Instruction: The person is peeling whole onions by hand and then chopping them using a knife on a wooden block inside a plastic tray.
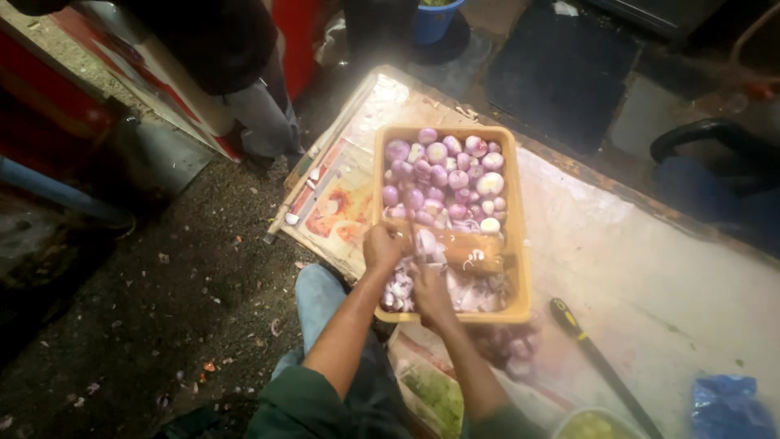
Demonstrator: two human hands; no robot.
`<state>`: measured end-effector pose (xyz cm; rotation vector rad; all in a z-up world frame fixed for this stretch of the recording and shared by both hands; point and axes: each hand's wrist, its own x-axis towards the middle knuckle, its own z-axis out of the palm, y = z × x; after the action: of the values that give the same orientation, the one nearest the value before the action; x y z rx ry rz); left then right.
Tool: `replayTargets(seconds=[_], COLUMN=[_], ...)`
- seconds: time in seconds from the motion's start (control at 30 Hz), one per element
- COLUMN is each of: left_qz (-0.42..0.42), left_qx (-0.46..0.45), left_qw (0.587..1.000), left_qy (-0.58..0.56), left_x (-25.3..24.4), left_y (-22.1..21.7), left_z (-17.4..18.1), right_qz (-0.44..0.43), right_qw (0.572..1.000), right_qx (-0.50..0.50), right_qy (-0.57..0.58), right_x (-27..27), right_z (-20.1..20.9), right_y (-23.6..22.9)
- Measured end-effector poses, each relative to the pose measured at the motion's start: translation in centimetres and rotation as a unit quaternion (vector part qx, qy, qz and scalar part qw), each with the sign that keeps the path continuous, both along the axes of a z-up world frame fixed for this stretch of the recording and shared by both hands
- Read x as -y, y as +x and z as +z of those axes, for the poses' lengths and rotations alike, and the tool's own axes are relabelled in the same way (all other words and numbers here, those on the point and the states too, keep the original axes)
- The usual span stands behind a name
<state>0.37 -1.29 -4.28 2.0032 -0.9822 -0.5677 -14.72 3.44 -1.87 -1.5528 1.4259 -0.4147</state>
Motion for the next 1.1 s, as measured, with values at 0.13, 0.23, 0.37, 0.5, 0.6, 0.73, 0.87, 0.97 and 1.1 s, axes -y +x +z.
replayTargets(seconds=[0.13,0.23,0.37,0.5,0.6,0.73,0.87,0.97,1.1], left_qz=[-0.152,-0.303,-0.307,-0.160,-0.248,-0.339,-0.358,-0.327,-0.251], left_qx=[0.061,0.093,0.039,0.137,0.235,0.240,0.225,0.141,-0.029], left_qw=[0.984,0.942,0.945,0.973,0.938,0.902,0.901,0.934,0.967], left_qy=[0.077,0.111,0.104,0.093,0.061,0.113,0.096,-0.021,0.043], left_x=[2.1,2.5,3.2,8.7,12.5,14.8,14.1,12.7,9.5], left_y=[-1.8,-4.8,-5.1,-1.0,1.6,2.1,2.6,3.7,4.4], left_z=[0.9,2.0,2.9,1.2,-1.1,-1.9,0.3,1.9,1.3], right_qz=[-0.087,-0.096,-0.136,-0.154,-0.216,-0.215,-0.217,-0.222,-0.213], right_qw=[0.993,0.991,0.984,0.980,0.954,0.961,0.964,0.964,0.958], right_qx=[0.065,0.092,0.104,0.113,0.171,0.152,0.126,0.132,0.177], right_qy=[0.035,0.019,0.049,0.048,0.119,0.088,0.088,0.070,0.071], right_x=[-2.1,-2.1,-1.2,-0.2,0.0,0.0,-0.3,-0.7,-1.2], right_z=[1.9,1.4,-0.2,-1.1,-0.8,-0.3,0.3,0.8,0.8], right_y=[-4.5,-7.3,-8.8,-9.1,-8.4,-8.1,-8.2,-8.0,-7.4])
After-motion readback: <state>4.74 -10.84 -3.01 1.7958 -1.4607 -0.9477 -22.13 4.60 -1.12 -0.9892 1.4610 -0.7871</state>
